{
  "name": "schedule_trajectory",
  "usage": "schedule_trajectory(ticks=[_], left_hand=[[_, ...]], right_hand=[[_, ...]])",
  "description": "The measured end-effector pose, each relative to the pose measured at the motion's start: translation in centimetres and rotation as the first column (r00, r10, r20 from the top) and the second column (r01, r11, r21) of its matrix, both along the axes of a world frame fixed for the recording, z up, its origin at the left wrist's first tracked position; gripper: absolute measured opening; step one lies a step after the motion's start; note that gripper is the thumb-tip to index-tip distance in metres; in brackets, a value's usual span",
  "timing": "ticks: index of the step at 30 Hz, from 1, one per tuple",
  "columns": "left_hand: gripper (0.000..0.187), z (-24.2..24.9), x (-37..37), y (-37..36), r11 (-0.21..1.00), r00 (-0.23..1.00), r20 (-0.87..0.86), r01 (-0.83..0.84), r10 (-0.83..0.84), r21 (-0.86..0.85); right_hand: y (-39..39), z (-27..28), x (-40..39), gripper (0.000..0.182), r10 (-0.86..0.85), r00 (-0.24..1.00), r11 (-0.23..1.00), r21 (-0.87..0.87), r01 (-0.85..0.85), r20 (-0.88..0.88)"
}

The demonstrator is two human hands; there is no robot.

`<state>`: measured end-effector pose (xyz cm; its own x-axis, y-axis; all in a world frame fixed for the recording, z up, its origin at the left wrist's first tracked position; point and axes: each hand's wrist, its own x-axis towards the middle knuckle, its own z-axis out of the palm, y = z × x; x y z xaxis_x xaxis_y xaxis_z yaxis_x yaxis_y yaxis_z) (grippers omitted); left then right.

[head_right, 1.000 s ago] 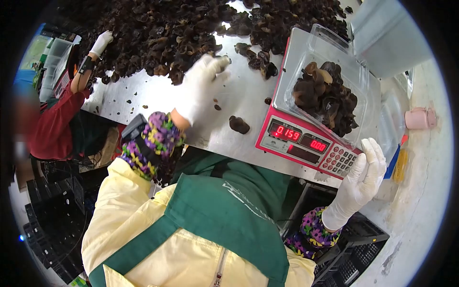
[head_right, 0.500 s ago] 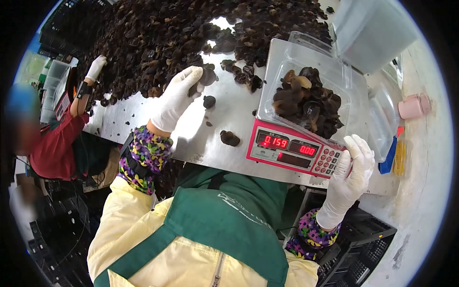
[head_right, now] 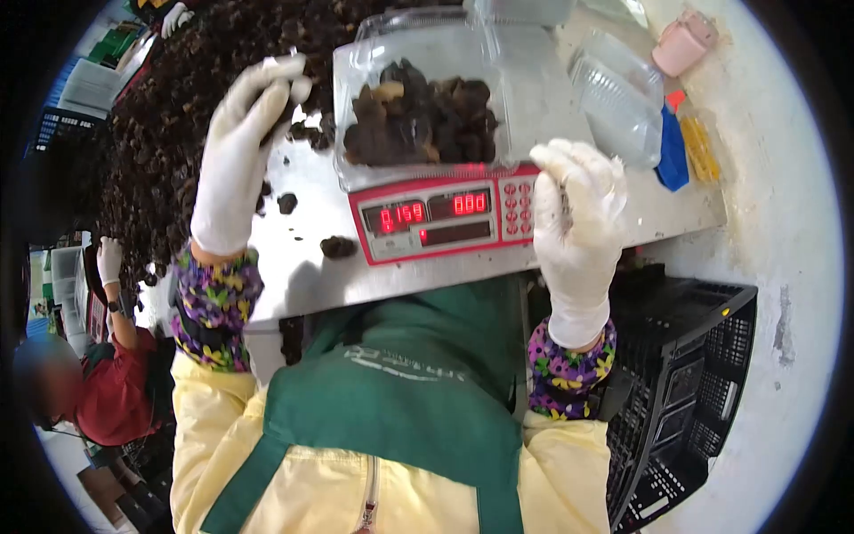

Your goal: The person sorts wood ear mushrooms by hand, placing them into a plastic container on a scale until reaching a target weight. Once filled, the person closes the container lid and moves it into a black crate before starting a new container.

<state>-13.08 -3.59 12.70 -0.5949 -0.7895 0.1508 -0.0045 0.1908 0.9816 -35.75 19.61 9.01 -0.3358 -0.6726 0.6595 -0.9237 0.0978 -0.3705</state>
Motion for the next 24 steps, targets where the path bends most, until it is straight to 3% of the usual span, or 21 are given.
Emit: schedule_trajectory(ticks=[2,4,5,6,8,10,11,14,15,17,18,19,24], left_hand=[[0.024,1.0,-2.4,0.6,0.935,0.999,0.022,0.045,-0.04,-0.352],[0.021,1.4,-5.2,1.2,0.866,0.999,0.033,0.052,-0.04,-0.497],[0.018,2.2,-6.9,1.7,0.945,0.992,0.006,0.123,-0.128,-0.302],[0.019,1.1,-8.0,0.8,0.65,0.999,-0.003,0.028,-0.047,-0.76],[0.023,-0.2,-10.2,0.4,0.514,0.988,0.13,0.154,-0.083,-0.844],[0.036,-0.6,-10.3,1.8,0.374,0.92,0.385,0.334,0.068,-0.865],[0.048,-1.3,-10.3,2.1,0.381,0.913,0.403,0.353,0.058,-0.855],[0.04,0.7,-8.0,2.5,0.602,0.979,0.175,0.204,-0.108,-0.772],[0.034,1.5,-6.5,2.4,0.613,0.986,0.157,0.153,-0.048,-0.775],[0.026,0.7,-3.4,1.5,0.746,0.994,0.089,0.007,0.07,-0.666],[0.022,0.1,-2.3,1.7,0.92,0.997,-0.024,-0.071,0.067,-0.386],[0.022,-1.4,-1.0,1.1,0.877,0.986,-0.031,-0.162,0.166,-0.452],[0.025,-6.2,4.0,1.7,0.95,0.95,0.113,-0.275,0.292,-0.146]], right_hand=[[0.0,0.1,-0.3,0.02,0.06,0.998,0.996,-0.074,-0.058,0.02],[0.0,-0.1,-0.5,0.02,0.086,0.996,0.992,-0.092,-0.083,0.033],[0.0,-0.1,-0.5,0.021,0.075,0.997,0.993,-0.091,-0.072,0.033],[-0.1,-0.2,-0.5,0.021,0.063,0.998,0.994,-0.092,-0.06,0.031],[0.0,-0.1,-0.4,0.022,0.066,0.998,0.994,-0.094,-0.063,0.025],[0.0,-0.4,-0.7,0.025,0.05,0.999,0.995,-0.092,-0.048,0.009],[0.2,-0.1,-0.5,0.026,0.03,0.999,0.997,-0.072,-0.029,0.017],[0.1,0.2,-0.9,0.027,0.021,1.0,0.998,-0.06,-0.021,0.007],[0.1,0.1,-1.0,0.027,0.037,0.999,0.997,-0.068,-0.035,0.018],[0.0,0.1,-1.1,0.026,0.062,0.997,0.996,-0.072,-0.059,0.04],[0.0,-0.1,-1.2,0.026,0.068,0.997,0.995,-0.073,-0.065,0.042],[-0.1,-0.3,-1.3,0.025,0.06,0.998,0.996,-0.065,-0.058,0.028],[-0.5,-1.0,-1.3,0.023,0.05,0.999,0.997,-0.056,-0.05,0.007]])
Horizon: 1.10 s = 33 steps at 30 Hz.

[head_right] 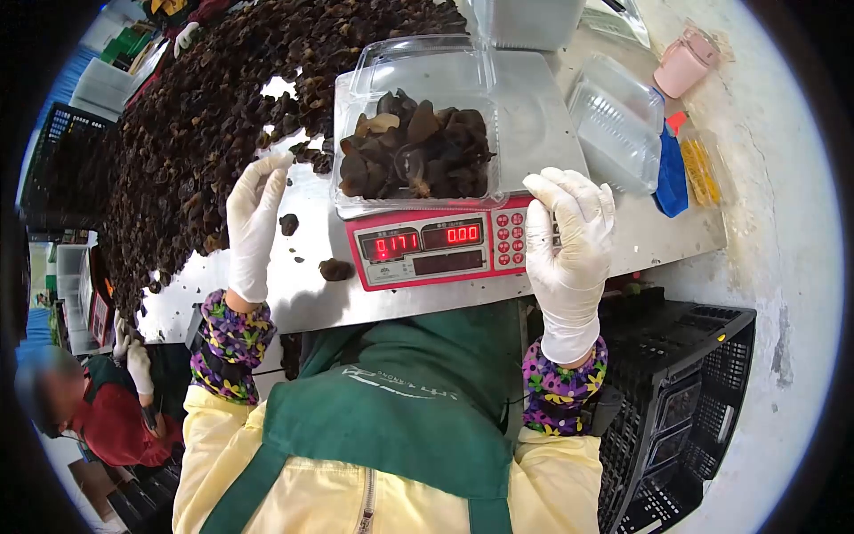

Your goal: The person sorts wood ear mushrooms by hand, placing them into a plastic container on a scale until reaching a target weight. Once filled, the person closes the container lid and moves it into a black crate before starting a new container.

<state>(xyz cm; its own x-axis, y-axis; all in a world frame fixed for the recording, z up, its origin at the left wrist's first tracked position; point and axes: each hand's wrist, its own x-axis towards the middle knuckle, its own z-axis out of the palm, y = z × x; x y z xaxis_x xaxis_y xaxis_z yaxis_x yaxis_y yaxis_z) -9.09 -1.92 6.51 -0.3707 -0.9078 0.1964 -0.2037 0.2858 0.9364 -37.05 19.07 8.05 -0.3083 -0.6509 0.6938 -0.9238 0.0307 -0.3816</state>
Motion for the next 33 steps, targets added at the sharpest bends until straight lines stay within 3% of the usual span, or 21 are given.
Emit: schedule_trajectory(ticks=[2,4,5,8,12,15,17,18,19,20,22,24,25,26,28,30,32,33], left_hand=[[0.025,-0.6,0.8,0.7,0.997,0.999,0.027,-0.033,0.031,0.067],[0.025,-1.2,1.2,1.2,0.995,0.997,-0.065,-0.039,0.045,0.088],[0.024,-1.4,1.4,1.3,0.999,0.998,-0.036,-0.045,0.046,0.02],[0.025,-1.6,1.7,2.0,0.996,0.994,-0.065,-0.083,0.086,0.038],[0.024,-1.9,2.6,2.9,0.98,0.985,-0.133,-0.082,0.107,0.183],[0.023,-1.6,2.3,3.2,0.972,0.98,-0.187,-0.022,0.067,0.232],[0.025,-0.9,0.7,3.8,0.974,0.973,-0.227,0.021,0.032,0.228],[0.029,-0.3,0.1,4.0,0.98,0.99,-0.139,0.002,0.027,0.199],[0.032,-0.1,-0.8,4.0,0.986,0.99,-0.144,0.019,0.006,0.168],[0.035,0.1,-1.6,4.0,0.99,0.989,-0.147,0.036,-0.015,0.137],[0.044,0.6,-3.4,3.5,0.991,0.986,-0.162,0.048,-0.026,0.129],[0.048,-0.3,-5.3,2.2,0.998,0.989,-0.15,0.029,-0.022,0.049],[0.053,-0.5,-6.3,1.7,0.998,0.984,-0.177,0.029,-0.02,0.05],[0.057,-0.9,-7.1,1.3,0.998,0.992,-0.122,0.02,-0.027,-0.06],[0.061,-1.3,-8.0,0.3,0.991,0.992,0.123,0.026,-0.009,-0.134],[0.066,-1.5,-8.0,-0.8,0.994,0.988,0.15,0.044,-0.029,-0.098],[0.068,-0.9,-7.3,-1.2,0.978,0.987,-0.085,0.148,-0.137,0.149],[0.066,-0.5,-6.4,-0.9,0.967,0.981,-0.131,0.167,-0.143,0.195]], right_hand=[[-0.2,0.0,0.1,0.022,0.001,1.0,1.0,-0.001,-0.001,-0.008],[-0.3,0.5,0.4,0.021,-0.006,0.999,1.0,0.022,0.007,-0.049],[-0.3,0.7,0.4,0.02,-0.006,0.999,1.0,0.024,0.007,-0.047],[-0.1,0.9,0.7,0.019,-0.004,1.0,0.998,0.058,0.005,-0.023],[0.0,1.3,0.4,0.019,0.0,0.998,0.998,0.058,0.004,-0.07],[-0.8,1.6,-0.4,0.018,-0.009,1.0,0.999,0.04,0.009,-0.004],[-2.0,2.2,-1.9,0.02,-0.013,0.943,0.996,0.088,-0.018,0.333],[-3.0,2.5,-2.4,0.02,-0.006,0.947,0.997,0.075,-0.019,0.321],[-4.2,2.9,-2.9,0.024,0.062,0.785,0.995,0.024,-0.096,0.616],[-5.4,3.1,-3.4,0.028,0.126,0.531,0.987,-0.049,-0.156,0.838],[-7.8,2.3,-5.6,0.035,0.122,0.487,0.982,-0.035,-0.184,0.865],[-10.1,1.4,-7.7,0.037,0.109,0.206,0.966,-0.054,-0.254,0.972],[-10.8,1.3,-7.9,0.04,0.112,0.195,0.96,-0.055,-0.275,0.974],[-11.6,1.2,-8.3,0.04,0.117,0.201,0.96,-0.059,-0.274,0.972],[-13.2,0.7,-8.8,0.044,0.119,-0.026,0.926,-0.12,-0.357,0.993],[-14.2,0.2,-9.4,0.048,0.113,-0.034,0.93,-0.117,-0.348,0.993],[-14.5,-0.1,-10.5,0.051,0.124,-0.184,0.911,-0.186,-0.368,0.975],[-14.7,-0.1,-10.9,0.051,0.133,-0.191,0.911,-0.196,-0.363,0.972]])
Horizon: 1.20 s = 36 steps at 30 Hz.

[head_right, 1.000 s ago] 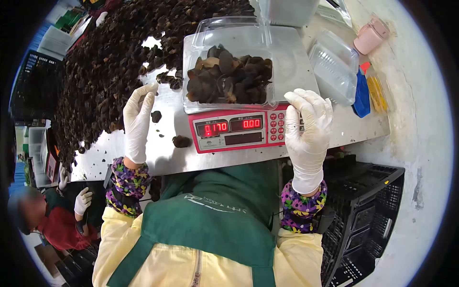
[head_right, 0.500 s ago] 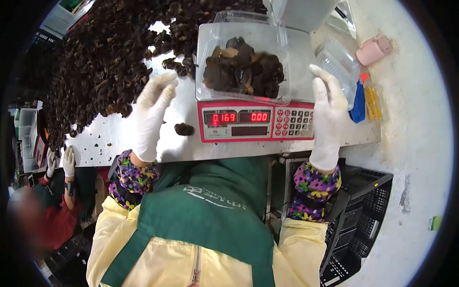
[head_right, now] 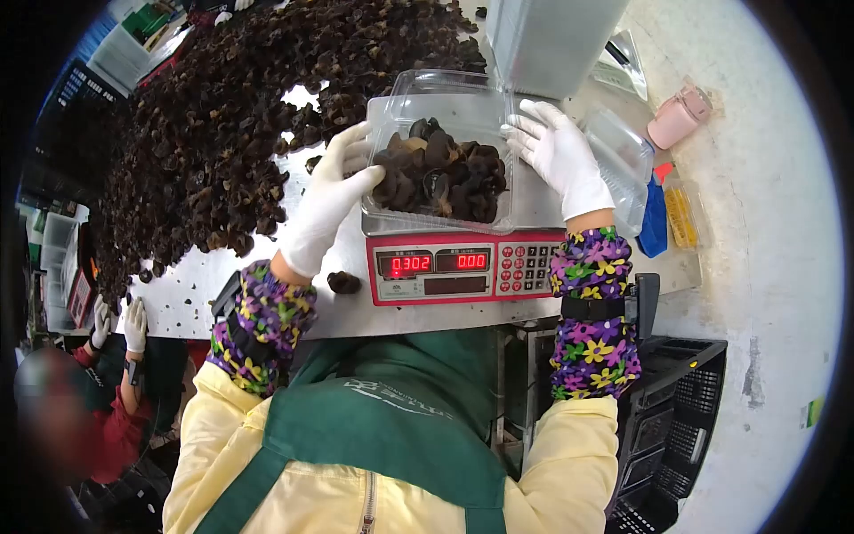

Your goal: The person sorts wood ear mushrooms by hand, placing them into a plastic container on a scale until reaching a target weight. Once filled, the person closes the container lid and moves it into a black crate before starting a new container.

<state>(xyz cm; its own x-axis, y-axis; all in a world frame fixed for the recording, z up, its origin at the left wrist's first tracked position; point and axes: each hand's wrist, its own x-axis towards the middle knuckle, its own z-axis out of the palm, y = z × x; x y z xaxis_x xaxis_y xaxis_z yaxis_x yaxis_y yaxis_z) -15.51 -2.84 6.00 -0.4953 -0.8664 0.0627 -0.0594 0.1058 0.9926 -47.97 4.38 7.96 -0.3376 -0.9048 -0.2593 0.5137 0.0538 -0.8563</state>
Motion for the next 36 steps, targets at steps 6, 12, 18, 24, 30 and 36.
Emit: schedule_trajectory(ticks=[6,12,18,24,30,36], left_hand=[[0.049,1.7,3.5,3.3,0.978,1.0,0.027,0.001,-0.007,0.208],[0.047,2.2,1.8,3.9,0.939,1.0,-0.017,0.009,-0.003,0.343],[0.035,-1.0,3.1,1.2,0.737,0.959,-0.272,0.242,-0.082,0.631],[0.033,-0.8,3.0,1.2,0.797,0.957,-0.288,0.206,-0.042,0.567],[0.021,-1.7,4.4,1.3,0.694,0.913,-0.362,0.386,-0.191,0.607],[0.02,-3.2,5.6,4.3,0.875,0.938,-0.206,0.336,-0.279,0.347]], right_hand=[[-0.4,0.4,-2.7,0.054,0.341,0.931,0.938,-0.118,-0.327,0.131],[6.7,5.2,7.2,0.038,-0.005,0.693,0.998,-0.05,-0.045,-0.721],[12.3,0.3,12.2,0.05,-0.014,0.471,0.97,0.103,0.222,-0.882],[12.4,-0.1,12.3,0.026,0.045,0.899,0.981,0.188,0.042,-0.435],[12.1,-0.3,12.3,0.013,0.034,0.928,0.98,0.192,0.041,-0.371],[12.7,-1.5,12.4,0.004,-0.089,0.828,0.994,-0.103,0.038,-0.553]])
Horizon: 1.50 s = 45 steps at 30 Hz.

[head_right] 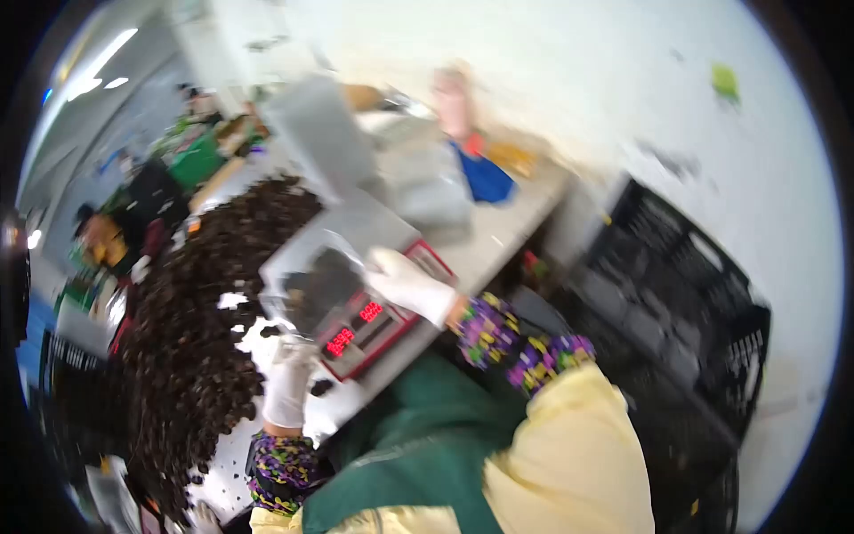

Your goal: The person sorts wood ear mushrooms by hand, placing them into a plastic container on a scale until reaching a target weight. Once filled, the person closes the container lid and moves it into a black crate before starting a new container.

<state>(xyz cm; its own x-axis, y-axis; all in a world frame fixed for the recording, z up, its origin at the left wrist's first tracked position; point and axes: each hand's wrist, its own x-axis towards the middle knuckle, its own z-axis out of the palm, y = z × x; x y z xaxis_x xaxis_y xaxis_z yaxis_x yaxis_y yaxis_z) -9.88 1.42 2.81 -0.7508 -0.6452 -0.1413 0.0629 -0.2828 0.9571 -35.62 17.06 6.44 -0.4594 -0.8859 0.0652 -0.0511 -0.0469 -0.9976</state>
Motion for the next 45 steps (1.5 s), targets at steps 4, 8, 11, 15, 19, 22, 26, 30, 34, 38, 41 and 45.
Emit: schedule_trajectory(ticks=[4,8,11,15,19,22,26,30,34,38,41,45], left_hand=[[0.037,1.2,0.5,3.3,0.998,0.986,-0.164,-0.041,0.032,-0.052],[0.033,4.8,-2.9,10.0,0.989,0.958,-0.282,0.002,-0.045,-0.148],[0.025,6.5,-5.6,15.5,0.926,0.988,-0.035,0.128,-0.15,-0.354],[0.04,8.9,-6.9,17.4,0.871,0.996,0.047,0.091,-0.078,-0.483],[0.041,6.9,-4.5,11.9,0.847,0.992,0.112,0.005,0.064,-0.532],[0.03,5.1,-2.8,9.0,0.851,0.983,0.112,-0.064,0.143,-0.521],[0.028,4.0,-1.1,6.6,0.844,0.955,0.136,-0.161,0.265,-0.512],[0.027,3.3,0.5,4.5,0.88,0.968,0.119,-0.146,0.221,-0.451],[0.027,3.4,1.4,4.9,0.855,0.927,0.122,-0.268,0.354,-0.444],[0.029,1.1,4.9,3.5,0.826,0.92,0.117,-0.272,0.373,-0.495],[0.021,0.0,6.7,3.5,0.771,0.88,0.087,-0.357,0.466,-0.527],[0.017,-4.6,10.6,2.2,0.38,0.708,0.064,-0.298,0.703,-0.876]], right_hand=[[1.5,-0.1,1.9,0.027,-0.382,0.924,0.866,-0.338,0.369,0.03],[4.7,1.8,6.7,0.09,-0.267,0.865,0.804,-0.396,0.443,0.426],[8.6,3.3,5.2,0.093,-0.18,0.887,0.68,-0.598,0.425,0.425],[23.9,8.8,-2.1,0.05,-0.609,0.774,0.648,-0.454,0.612,0.175],[44.1,7.2,-7.5,0.05,-0.909,0.324,0.371,-0.151,0.916,-0.262],[61.8,1.4,-9.3,0.055,-0.788,0.109,-0.02,0.203,0.979,-0.605],[72.8,-3.0,-3.8,0.059,-0.666,0.442,-0.077,0.645,0.761,-0.601],[79.6,-12.4,-3.5,0.068,-0.672,0.432,-0.327,0.764,0.556,-0.602],[75.6,-8.8,-5.3,0.045,-0.362,0.294,-0.545,0.457,0.703,-0.885],[84.6,-16.0,-12.6,0.018,0.535,0.557,-0.14,0.584,0.8,-0.635],[67.6,-5.1,-11.7,0.033,-0.297,0.45,0.031,0.463,0.886,-0.842],[49.2,4.8,-15.4,0.03,-0.325,0.346,0.401,0.203,0.893,-0.88]])
